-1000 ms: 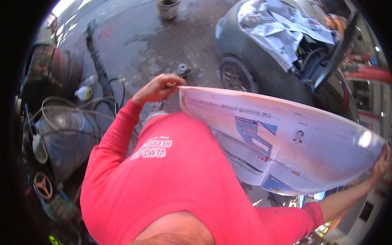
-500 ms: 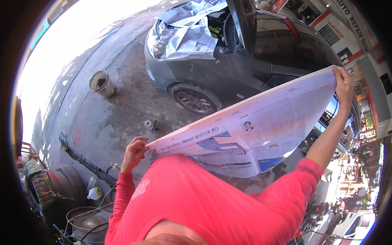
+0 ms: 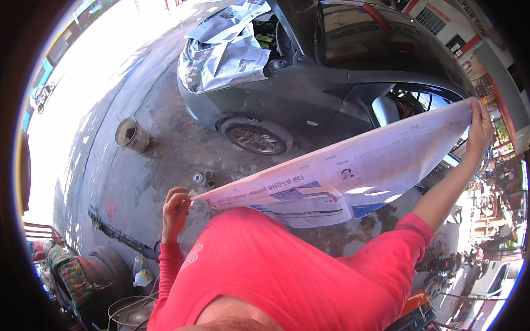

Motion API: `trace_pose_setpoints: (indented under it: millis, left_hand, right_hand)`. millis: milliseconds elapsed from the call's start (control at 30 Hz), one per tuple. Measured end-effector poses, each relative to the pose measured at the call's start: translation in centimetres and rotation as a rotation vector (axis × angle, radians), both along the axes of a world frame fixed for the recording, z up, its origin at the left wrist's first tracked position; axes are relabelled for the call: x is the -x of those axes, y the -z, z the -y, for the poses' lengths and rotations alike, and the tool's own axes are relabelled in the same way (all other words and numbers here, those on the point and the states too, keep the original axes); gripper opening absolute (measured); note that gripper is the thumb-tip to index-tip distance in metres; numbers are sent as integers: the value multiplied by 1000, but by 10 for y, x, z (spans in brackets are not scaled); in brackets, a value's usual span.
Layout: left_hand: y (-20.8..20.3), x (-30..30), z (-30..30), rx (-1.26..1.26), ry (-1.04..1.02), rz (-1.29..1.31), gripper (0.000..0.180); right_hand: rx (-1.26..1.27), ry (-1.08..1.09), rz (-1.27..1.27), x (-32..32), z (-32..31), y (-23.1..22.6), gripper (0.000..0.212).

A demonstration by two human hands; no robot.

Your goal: The person tapes sheets of newspaper onto the front bumper and hood of a silver car using masking tape. They smooth the paper and secure edges to cover the vehicle's front surfaces.

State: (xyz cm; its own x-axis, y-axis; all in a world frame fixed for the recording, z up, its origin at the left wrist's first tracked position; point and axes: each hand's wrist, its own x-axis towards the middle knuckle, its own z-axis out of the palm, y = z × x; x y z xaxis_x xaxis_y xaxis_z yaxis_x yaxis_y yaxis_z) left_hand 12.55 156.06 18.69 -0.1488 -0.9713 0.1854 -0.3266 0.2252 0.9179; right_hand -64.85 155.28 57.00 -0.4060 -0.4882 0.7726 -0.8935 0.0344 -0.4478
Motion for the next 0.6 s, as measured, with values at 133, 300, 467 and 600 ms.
trace_pose_setpoints:
  millis: [133, 300, 467, 600]
  left_hand:
    - [40, -1, -14, -243, -91, -226, 7]
    - [126, -1, -40, -501, -473, -647, 11]
    - [220, -56, -69, -433, -950, -730, 22]
    - [69, -30, -23, -239, -616, -387, 59]
  right_hand:
    - [208, -320, 85, -9, -49, 15, 29]
    - [314, -611, -150, -87, -95, 52, 29]
    - [436, -544, -222, -110, -88, 30, 43]
    - [356, -814, -285, -131, -53, 23, 43]
